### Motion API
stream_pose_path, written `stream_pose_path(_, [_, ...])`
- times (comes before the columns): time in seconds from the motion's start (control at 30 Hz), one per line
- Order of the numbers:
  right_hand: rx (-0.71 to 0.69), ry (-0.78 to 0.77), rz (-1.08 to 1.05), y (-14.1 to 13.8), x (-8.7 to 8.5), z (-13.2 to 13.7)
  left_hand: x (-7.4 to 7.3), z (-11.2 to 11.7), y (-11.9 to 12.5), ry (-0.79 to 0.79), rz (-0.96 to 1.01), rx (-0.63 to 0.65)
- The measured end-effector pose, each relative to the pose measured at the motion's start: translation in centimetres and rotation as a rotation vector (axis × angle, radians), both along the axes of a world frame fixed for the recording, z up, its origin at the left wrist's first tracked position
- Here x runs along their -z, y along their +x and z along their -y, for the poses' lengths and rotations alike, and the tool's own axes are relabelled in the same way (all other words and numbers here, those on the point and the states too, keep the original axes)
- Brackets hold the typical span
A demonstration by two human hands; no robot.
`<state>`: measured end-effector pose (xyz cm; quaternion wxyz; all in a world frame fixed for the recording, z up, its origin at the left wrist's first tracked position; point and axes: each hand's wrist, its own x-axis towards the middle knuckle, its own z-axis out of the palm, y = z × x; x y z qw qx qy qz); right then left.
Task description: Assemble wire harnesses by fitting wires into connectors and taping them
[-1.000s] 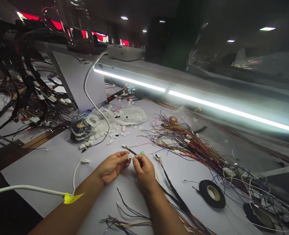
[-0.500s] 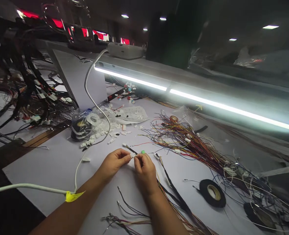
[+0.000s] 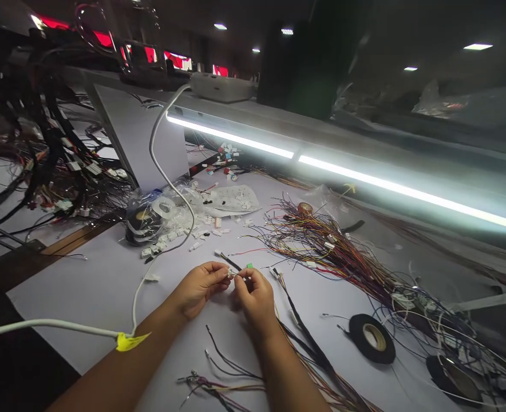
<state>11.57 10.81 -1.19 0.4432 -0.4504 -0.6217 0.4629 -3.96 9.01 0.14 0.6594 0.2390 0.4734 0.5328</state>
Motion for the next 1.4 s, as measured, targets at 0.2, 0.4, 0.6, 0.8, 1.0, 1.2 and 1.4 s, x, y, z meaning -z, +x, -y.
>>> stream_pose_path(0.2, [0.034, 0.069, 0.108, -0.3, 0.8, -0.2, 0.4, 0.2, 0.5, 0.017, -0.029, 0.003])
stream_pose_path(0.4, [-0.005, 0.150, 0.066, -0.1, 0.3, -0.3, 0.2, 0.0, 0.6, 0.011, -0.030, -0.014])
stream_pose_path(0.6, [-0.048, 0.238, -0.051, 0.3, -0.7, -0.3, -0.4, -0.1, -0.2, -0.040, 0.022, -0.030])
stream_pose_path(0.8, [-0.054, 0.248, 0.005, 0.3, -0.5, -0.4, -0.4, -0.1, -0.5, -0.065, 0.051, -0.011])
stream_pose_path(1.0, [-0.041, 0.308, 0.063, 0.2, -0.2, -0.5, -0.6, 0.0, -0.4, -0.059, 0.047, 0.023])
stream_pose_path(1.2, [-0.004, 0.359, 0.222, 0.2, 0.1, -0.3, -0.4, -0.1, -0.5, -0.041, 0.012, 0.037])
stream_pose_path(1.4, [0.010, 0.454, 0.346, 0.2, 0.0, 0.0, -0.4, 0.2, -0.2, 0.071, -0.180, 0.019])
